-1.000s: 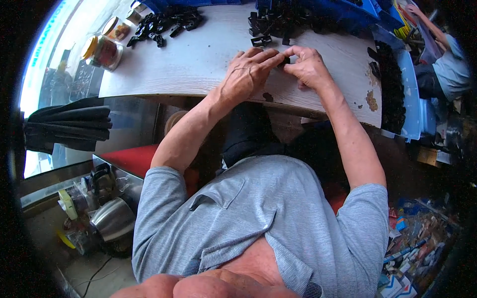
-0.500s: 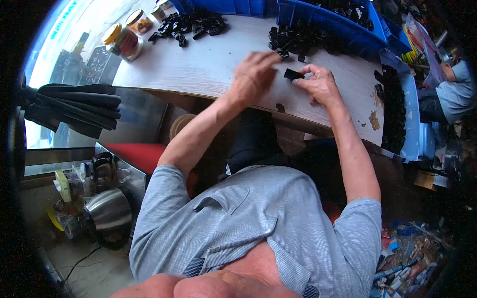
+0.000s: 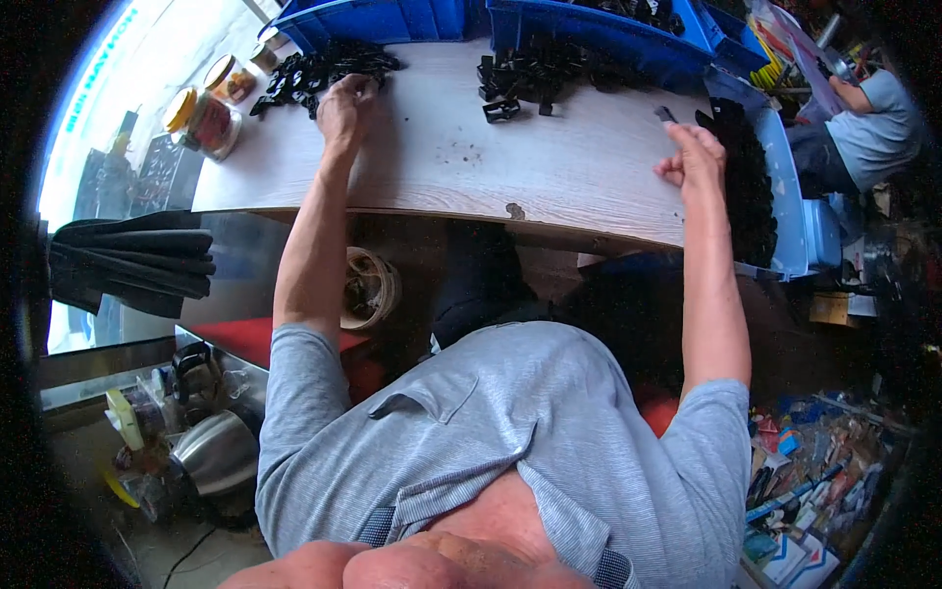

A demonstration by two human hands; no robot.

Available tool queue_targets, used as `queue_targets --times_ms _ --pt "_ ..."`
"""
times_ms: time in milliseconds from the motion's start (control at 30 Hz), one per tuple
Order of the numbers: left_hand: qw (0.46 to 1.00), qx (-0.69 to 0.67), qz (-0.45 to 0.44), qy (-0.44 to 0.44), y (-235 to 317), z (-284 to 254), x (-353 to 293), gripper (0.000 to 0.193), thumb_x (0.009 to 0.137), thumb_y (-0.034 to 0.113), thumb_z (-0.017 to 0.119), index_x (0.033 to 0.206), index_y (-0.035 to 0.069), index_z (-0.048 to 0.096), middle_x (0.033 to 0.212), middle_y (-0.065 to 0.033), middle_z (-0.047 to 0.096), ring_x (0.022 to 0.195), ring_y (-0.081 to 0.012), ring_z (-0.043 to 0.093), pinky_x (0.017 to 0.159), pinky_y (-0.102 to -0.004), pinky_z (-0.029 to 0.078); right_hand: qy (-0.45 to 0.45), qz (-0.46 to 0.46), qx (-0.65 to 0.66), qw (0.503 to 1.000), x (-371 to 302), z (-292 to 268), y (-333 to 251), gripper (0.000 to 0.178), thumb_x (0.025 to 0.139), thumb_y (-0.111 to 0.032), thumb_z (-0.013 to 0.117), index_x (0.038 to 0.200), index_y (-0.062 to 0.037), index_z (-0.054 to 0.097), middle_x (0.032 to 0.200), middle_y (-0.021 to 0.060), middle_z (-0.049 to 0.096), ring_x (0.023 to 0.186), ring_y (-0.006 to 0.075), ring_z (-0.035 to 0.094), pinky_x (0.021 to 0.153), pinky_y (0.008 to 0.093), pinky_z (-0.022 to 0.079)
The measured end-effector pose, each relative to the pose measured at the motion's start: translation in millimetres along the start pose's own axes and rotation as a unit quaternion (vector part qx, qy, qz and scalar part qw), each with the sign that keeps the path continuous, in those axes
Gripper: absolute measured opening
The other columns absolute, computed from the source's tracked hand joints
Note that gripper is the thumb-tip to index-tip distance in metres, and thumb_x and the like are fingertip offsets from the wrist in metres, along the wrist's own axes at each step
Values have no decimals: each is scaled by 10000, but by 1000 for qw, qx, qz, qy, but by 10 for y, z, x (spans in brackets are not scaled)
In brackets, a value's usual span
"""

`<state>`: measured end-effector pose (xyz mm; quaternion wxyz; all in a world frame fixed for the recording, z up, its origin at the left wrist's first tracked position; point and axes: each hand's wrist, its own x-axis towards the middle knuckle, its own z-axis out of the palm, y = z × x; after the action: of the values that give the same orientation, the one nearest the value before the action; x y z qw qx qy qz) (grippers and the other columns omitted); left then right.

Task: Assembling small black plastic components by pressing them together at a workbench.

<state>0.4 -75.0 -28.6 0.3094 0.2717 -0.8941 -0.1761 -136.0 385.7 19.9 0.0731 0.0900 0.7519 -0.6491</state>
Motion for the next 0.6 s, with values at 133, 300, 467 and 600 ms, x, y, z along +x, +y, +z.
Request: queue_targets --times_ms 133,300,467,600 --pt "999 -18 17 -36 7 -42 -78 204 841 283 677 967 140 750 922 -91 750 898 -314 710 777 -402 542 87 -13 29 996 108 -160 -55 315 823 -238 804 1070 -85 683 554 1 482 506 156 573 543 345 593" --pt "988 19 155 3 335 -32 -494 137 862 200 686 960 107 664 876 -113 715 832 -319 682 785 -426 515 -38 13 7 999 16 154 13 361 819 -268 816 1100 -95 669 542 -17 464 466 139 560 519 348 591" --pt "986 17 160 -41 573 -131 -731 246 818 119 711 1047 72 634 913 -118 718 871 -316 664 807 -415 512 -124 39 -64 989 -197 858 -46 356 825 -301 811 1083 -103 666 539 -27 453 430 124 529 468 337 571" --pt "982 -18 181 -50 685 -156 -841 254 811 84 696 1061 73 651 935 -116 716 877 -316 660 817 -410 511 -150 49 -90 983 -212 1222 -66 338 831 -320 806 1062 -99 696 562 -28 469 422 105 498 433 317 542"
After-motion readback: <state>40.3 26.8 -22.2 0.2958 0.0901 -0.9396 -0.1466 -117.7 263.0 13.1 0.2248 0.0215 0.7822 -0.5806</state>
